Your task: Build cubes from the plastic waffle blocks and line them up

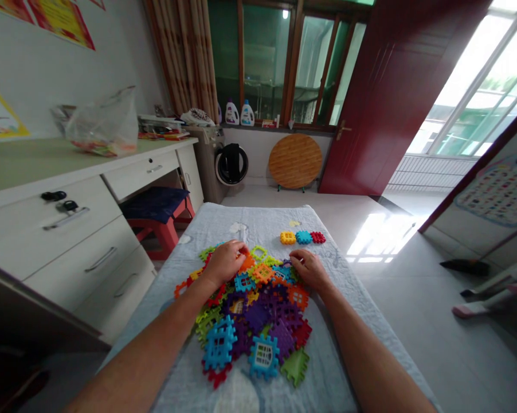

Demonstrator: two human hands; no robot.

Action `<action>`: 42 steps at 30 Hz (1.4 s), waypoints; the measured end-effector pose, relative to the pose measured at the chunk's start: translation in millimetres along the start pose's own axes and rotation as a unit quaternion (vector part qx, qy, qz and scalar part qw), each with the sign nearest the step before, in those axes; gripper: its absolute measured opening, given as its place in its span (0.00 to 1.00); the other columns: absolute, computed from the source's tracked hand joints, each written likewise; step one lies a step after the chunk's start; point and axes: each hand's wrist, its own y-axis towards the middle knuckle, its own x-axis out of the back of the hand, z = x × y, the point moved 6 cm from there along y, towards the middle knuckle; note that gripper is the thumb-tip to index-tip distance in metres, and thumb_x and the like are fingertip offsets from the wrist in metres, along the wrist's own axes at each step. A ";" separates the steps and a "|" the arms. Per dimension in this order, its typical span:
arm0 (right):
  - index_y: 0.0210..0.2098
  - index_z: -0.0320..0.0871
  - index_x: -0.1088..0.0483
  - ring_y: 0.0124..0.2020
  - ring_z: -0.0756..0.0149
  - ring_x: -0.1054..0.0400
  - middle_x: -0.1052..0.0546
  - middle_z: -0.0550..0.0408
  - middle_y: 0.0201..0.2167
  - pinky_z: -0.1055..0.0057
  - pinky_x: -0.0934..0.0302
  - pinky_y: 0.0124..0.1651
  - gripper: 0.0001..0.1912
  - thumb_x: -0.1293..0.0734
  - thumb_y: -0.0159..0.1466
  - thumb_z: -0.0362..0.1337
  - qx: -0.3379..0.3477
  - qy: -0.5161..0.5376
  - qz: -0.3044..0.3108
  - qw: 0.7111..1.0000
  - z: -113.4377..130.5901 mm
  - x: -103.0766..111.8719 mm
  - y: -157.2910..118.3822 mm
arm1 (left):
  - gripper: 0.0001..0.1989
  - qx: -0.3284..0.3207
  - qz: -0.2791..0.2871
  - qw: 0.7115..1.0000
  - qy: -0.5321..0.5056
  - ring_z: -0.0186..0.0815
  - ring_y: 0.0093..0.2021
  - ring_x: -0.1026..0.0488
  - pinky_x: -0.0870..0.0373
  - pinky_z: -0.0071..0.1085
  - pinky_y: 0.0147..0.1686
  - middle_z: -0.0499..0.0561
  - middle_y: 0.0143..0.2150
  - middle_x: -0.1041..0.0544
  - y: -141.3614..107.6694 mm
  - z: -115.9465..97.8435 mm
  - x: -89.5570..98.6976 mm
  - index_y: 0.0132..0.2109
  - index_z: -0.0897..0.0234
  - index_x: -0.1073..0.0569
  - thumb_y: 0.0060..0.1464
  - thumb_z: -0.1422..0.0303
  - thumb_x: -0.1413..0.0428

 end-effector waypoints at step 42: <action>0.32 0.40 0.28 0.25 0.71 0.37 0.27 0.57 0.25 0.74 0.44 0.32 0.11 0.39 0.58 0.38 -0.024 -0.005 -0.029 0.999 -9.6 0.5 -1.2 | 0.19 0.075 0.073 0.980 0.166 0.47 0.41 0.28 0.34 0.37 0.40 0.57 0.38 0.24 -6.7 -51.6 -37.5 0.38 0.61 0.25 0.43 0.53 0.43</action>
